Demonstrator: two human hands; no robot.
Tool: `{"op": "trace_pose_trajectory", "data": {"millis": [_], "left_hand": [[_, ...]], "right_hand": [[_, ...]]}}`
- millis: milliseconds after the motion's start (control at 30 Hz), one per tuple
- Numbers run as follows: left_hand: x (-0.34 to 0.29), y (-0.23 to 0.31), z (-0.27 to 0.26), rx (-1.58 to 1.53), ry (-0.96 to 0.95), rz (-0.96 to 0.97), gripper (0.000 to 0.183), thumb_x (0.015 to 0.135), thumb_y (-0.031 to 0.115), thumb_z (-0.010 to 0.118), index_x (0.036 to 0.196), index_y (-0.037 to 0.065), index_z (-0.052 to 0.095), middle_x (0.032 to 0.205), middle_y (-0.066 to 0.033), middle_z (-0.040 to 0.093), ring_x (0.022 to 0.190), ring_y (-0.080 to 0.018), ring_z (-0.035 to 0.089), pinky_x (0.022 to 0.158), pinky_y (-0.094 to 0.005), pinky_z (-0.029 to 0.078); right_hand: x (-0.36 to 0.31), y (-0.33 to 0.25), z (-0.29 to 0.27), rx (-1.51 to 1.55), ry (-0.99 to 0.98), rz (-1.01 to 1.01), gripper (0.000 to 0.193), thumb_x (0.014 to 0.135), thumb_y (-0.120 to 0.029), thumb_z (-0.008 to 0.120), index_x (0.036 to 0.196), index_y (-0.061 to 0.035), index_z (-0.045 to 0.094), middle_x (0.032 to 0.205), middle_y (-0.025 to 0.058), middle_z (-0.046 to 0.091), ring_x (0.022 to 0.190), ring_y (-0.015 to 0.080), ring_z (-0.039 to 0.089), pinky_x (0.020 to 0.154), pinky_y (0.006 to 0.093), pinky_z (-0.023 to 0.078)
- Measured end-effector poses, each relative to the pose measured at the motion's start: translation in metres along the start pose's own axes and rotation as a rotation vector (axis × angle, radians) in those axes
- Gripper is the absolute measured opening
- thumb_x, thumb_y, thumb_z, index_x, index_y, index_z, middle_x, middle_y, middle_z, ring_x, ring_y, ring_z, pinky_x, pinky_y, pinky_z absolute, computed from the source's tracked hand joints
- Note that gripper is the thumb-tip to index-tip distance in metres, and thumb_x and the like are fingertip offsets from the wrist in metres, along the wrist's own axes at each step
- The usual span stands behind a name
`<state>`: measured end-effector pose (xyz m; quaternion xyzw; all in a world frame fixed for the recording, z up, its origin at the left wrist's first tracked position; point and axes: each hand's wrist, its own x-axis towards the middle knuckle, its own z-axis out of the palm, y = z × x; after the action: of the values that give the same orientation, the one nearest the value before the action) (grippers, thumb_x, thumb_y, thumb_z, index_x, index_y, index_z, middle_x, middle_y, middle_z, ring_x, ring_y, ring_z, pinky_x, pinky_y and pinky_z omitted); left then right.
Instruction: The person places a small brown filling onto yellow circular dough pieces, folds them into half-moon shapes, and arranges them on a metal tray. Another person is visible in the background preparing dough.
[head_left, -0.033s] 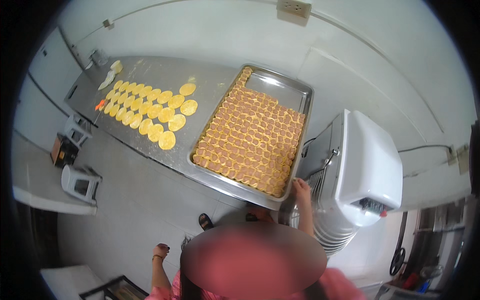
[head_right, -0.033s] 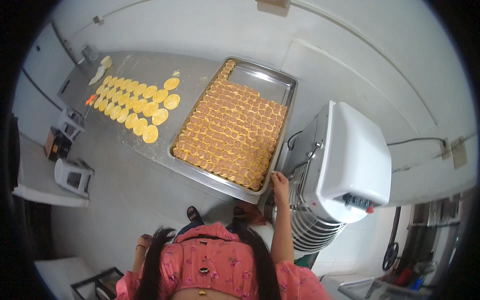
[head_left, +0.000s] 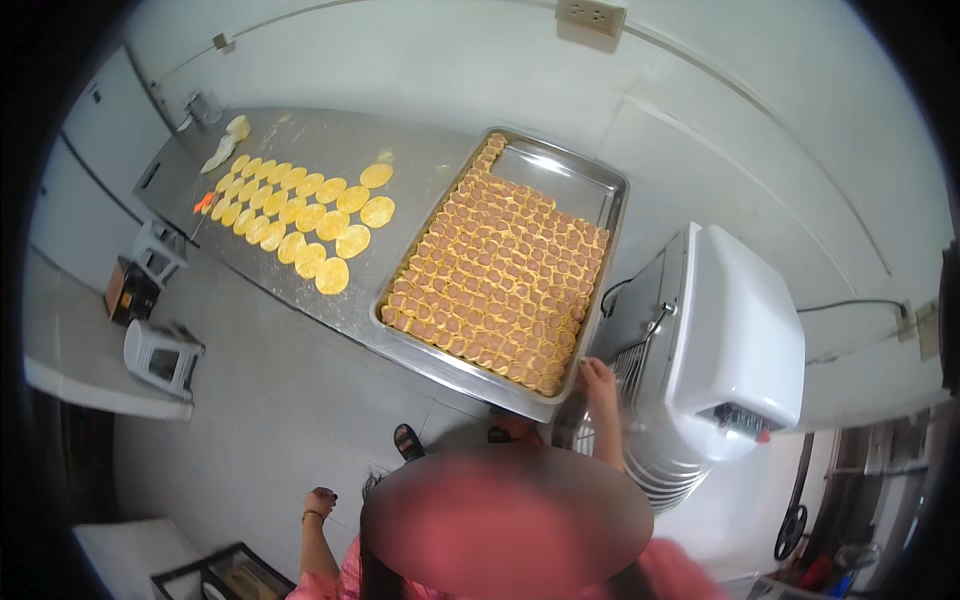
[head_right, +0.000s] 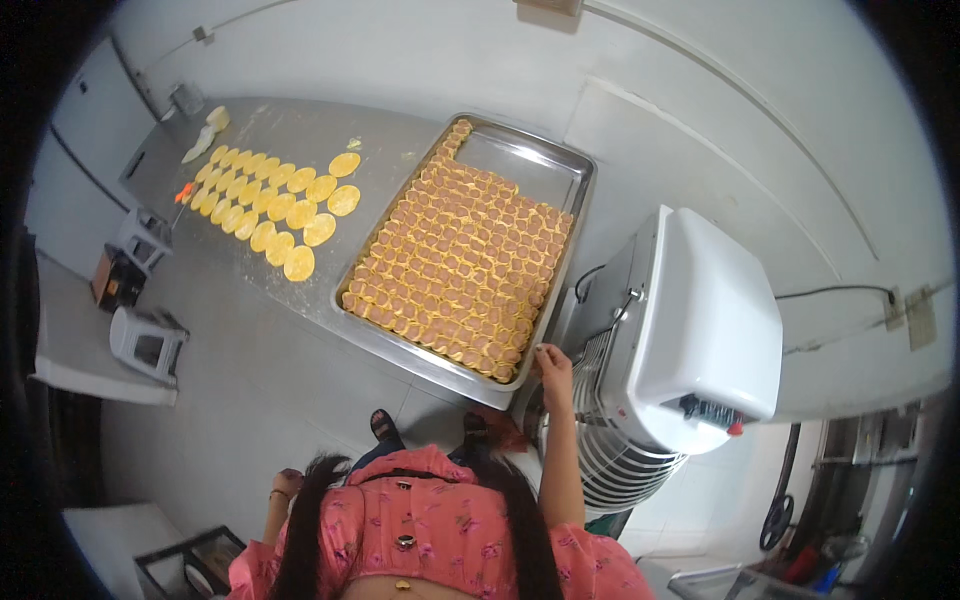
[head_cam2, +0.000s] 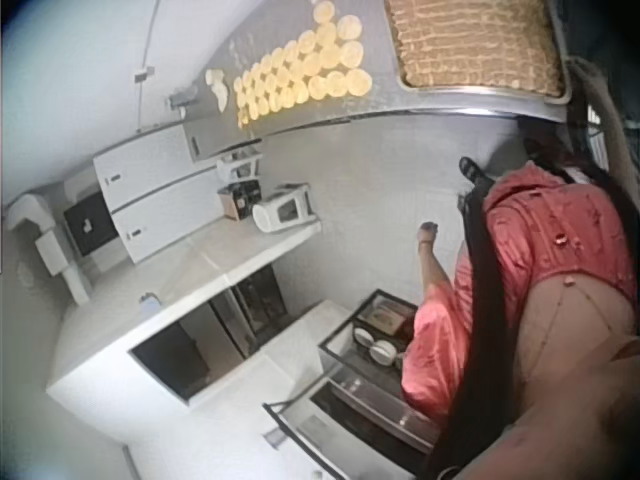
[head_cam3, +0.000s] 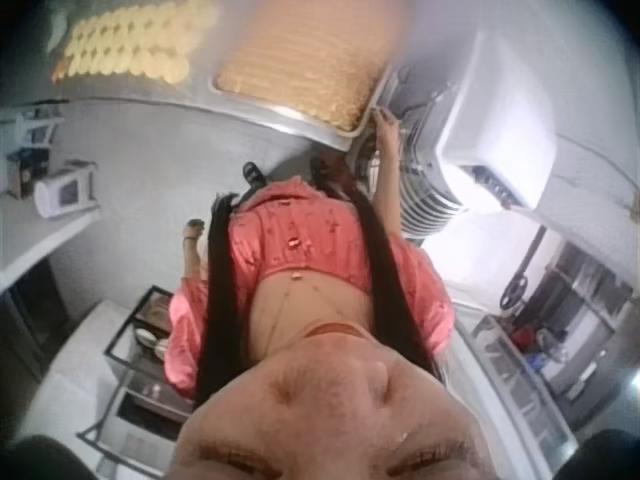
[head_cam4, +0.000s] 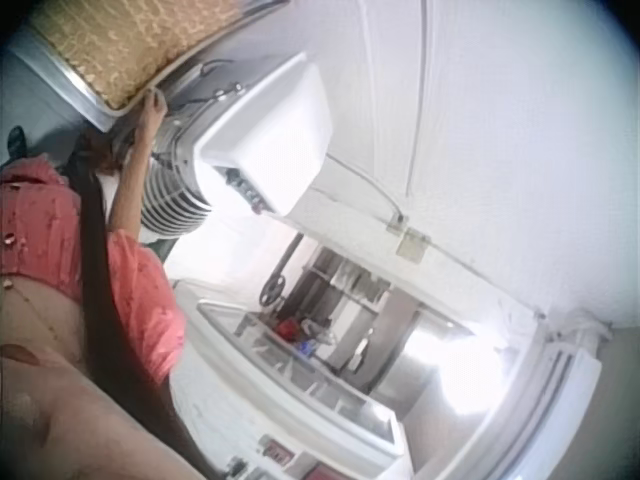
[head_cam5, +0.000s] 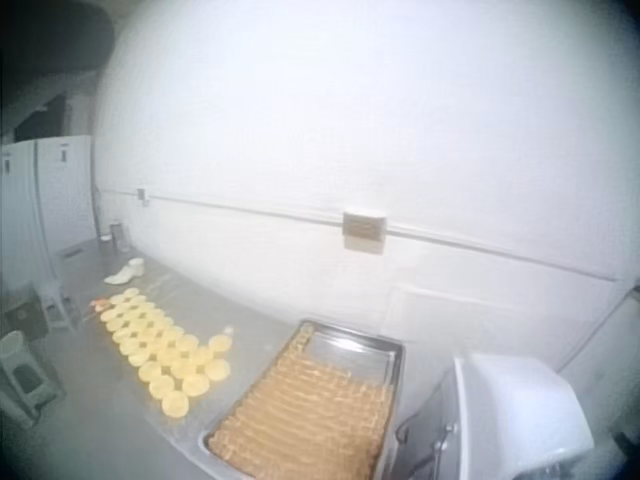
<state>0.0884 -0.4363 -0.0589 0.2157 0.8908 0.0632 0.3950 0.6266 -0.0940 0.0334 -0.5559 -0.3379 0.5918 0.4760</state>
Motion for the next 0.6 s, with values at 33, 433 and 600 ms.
{"op": "trace_pose_trajectory", "data": {"millis": [33, 433, 600], "left_hand": [[-0.023, 0.003, 0.01, 0.0, -0.006, -0.004, 0.014, 0.074, 0.013, 0.069, 0.087, 0.006, 0.067, 0.07, -0.0062, 0.067, 0.058, -0.0131, 0.063, 0.051, -0.0283, 0.051], [-0.122, -0.055, 0.11, 0.044, 0.016, -0.13, 0.016, 0.075, 0.015, 0.067, 0.089, 0.007, 0.067, 0.076, -0.0071, 0.068, 0.063, -0.0145, 0.064, 0.055, -0.0291, 0.051], [-0.096, -0.102, 0.146, 0.281, 0.101, 0.256, 0.016, 0.074, 0.016, 0.068, 0.087, 0.008, 0.068, 0.077, -0.0081, 0.068, 0.069, -0.0184, 0.066, 0.061, -0.0316, 0.052]], "right_hand": [[0.001, -0.004, -0.003, 0.018, -0.072, 0.006, 0.014, 0.092, -0.019, 0.055, 0.092, -0.0052, 0.059, 0.074, -0.0019, 0.057, 0.062, 0.007, 0.053, 0.059, 0.0223, 0.045], [0.023, -0.015, -0.008, 0.074, -0.363, 0.131, 0.01, 0.092, -0.01, 0.052, 0.083, -0.0069, 0.053, 0.075, 0.0027, 0.058, 0.059, 0.0088, 0.057, 0.054, 0.0239, 0.051], [0.008, -0.003, 0.001, 0.068, -0.483, 0.205, 0.015, 0.093, -0.012, 0.052, 0.102, -0.0009, 0.054, 0.084, 0.0058, 0.06, 0.068, 0.0137, 0.061, 0.063, 0.0271, 0.055]]}}
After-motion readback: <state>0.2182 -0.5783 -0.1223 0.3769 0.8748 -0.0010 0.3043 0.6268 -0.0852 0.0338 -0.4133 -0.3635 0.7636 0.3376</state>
